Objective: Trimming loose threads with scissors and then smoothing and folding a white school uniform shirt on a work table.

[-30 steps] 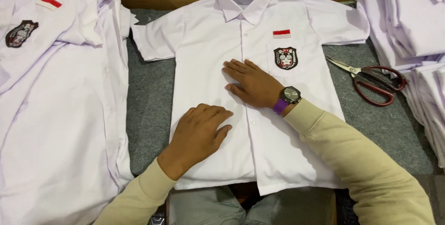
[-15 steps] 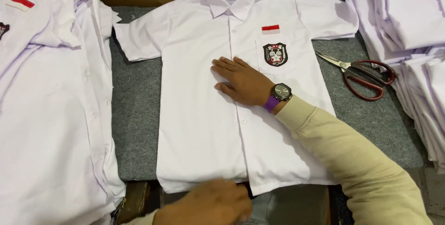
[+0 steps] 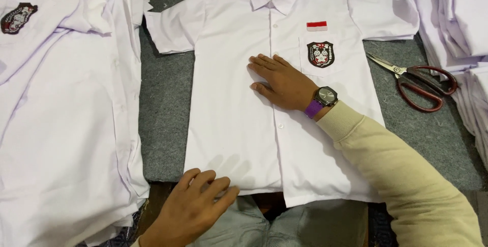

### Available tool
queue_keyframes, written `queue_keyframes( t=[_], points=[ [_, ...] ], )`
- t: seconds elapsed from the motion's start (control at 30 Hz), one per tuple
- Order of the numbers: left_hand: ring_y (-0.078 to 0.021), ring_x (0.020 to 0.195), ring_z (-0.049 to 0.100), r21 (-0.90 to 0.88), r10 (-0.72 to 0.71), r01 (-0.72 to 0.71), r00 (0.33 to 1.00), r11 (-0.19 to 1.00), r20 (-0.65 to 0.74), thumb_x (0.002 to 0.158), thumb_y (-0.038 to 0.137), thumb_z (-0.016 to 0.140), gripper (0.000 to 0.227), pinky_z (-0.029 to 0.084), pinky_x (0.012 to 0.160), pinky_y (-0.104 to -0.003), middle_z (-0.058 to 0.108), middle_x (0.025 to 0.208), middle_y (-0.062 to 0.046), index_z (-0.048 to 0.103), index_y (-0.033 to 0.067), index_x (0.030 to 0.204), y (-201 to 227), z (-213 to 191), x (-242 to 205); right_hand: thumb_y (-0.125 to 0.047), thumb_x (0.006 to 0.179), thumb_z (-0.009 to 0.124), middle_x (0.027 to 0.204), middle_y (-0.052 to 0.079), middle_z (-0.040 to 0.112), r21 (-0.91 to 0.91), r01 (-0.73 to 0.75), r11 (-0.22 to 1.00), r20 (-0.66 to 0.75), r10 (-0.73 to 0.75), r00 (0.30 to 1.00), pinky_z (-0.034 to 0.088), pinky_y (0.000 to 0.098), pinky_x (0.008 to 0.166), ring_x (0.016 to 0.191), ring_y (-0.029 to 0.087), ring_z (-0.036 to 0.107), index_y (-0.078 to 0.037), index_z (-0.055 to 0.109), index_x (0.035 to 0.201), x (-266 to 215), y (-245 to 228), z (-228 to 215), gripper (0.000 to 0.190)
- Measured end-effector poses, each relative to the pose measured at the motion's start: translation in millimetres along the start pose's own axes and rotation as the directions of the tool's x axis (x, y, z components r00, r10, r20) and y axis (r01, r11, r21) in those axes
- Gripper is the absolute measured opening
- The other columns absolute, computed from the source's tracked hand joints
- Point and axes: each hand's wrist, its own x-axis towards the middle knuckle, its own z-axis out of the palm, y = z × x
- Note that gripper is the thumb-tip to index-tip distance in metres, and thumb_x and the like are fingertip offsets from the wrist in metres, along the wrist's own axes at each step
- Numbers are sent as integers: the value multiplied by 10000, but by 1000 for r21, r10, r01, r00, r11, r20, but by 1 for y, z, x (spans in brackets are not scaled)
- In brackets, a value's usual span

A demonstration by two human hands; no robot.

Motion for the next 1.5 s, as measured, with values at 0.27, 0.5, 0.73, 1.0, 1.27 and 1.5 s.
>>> queue_keyframes(
  t=[0.27,0.5,0.73,1.0,1.27,1.5],
  points=[
    [-255,899,607,9,-35,36,990,999,-134,948,-3,631,163,502,771,-428,643,1012,-35,679,139,1013,-12,16,5,-411,1070,395,1640,187,345,6,-3,1000,12,3,1000,176,528,1231,1536,346,269,-22,387,1539,1,-2,-5,608],
    [-245,889,576,-95,14,-35,978,995,-209,966,9,655,174,520,790,-432,627,994,-20,716,162,1023,-11,21,5,-380,1071,423,1625,189,376,-13,13,1000,-10,-13,1000,211,537,1219,1519,360,307,-28,418,1515,-1,-3,-2,566],
    [-258,835,588,-375,-91,-23,955,927,-283,953,175,738,90,469,760,-429,651,908,-19,670,133,912,-11,7,13,-413,1072,399,1640,187,344,10,-17,1000,17,16,1000,176,523,1234,1534,352,268,-18,366,1553,0,-2,-3,623],
    [-297,833,630,-544,-192,70,967,836,-170,1015,291,473,334,440,762,-428,743,862,-58,723,78,951,-16,4,8,-409,1074,404,1639,180,352,9,0,1000,2,0,1000,174,514,1236,1533,338,276,-19,377,1546,0,-1,-1,613],
    [-271,1065,578,-154,-530,526,848,836,17,960,347,641,390,450,888,-445,682,1153,-25,687,144,1290,-22,23,11,-393,1068,415,1632,186,361,15,-14,1000,6,14,1000,186,531,1227,1531,351,277,-16,383,1538,-1,-4,-4,604],
    [-212,848,609,-261,-632,619,774,741,38,965,283,658,145,476,780,-405,710,936,84,762,188,999,-33,24,22,-394,1065,409,1629,184,368,5,-20,1000,12,20,1000,183,525,1228,1530,344,282,-10,387,1534,1,-6,-4,607]
  ],
)
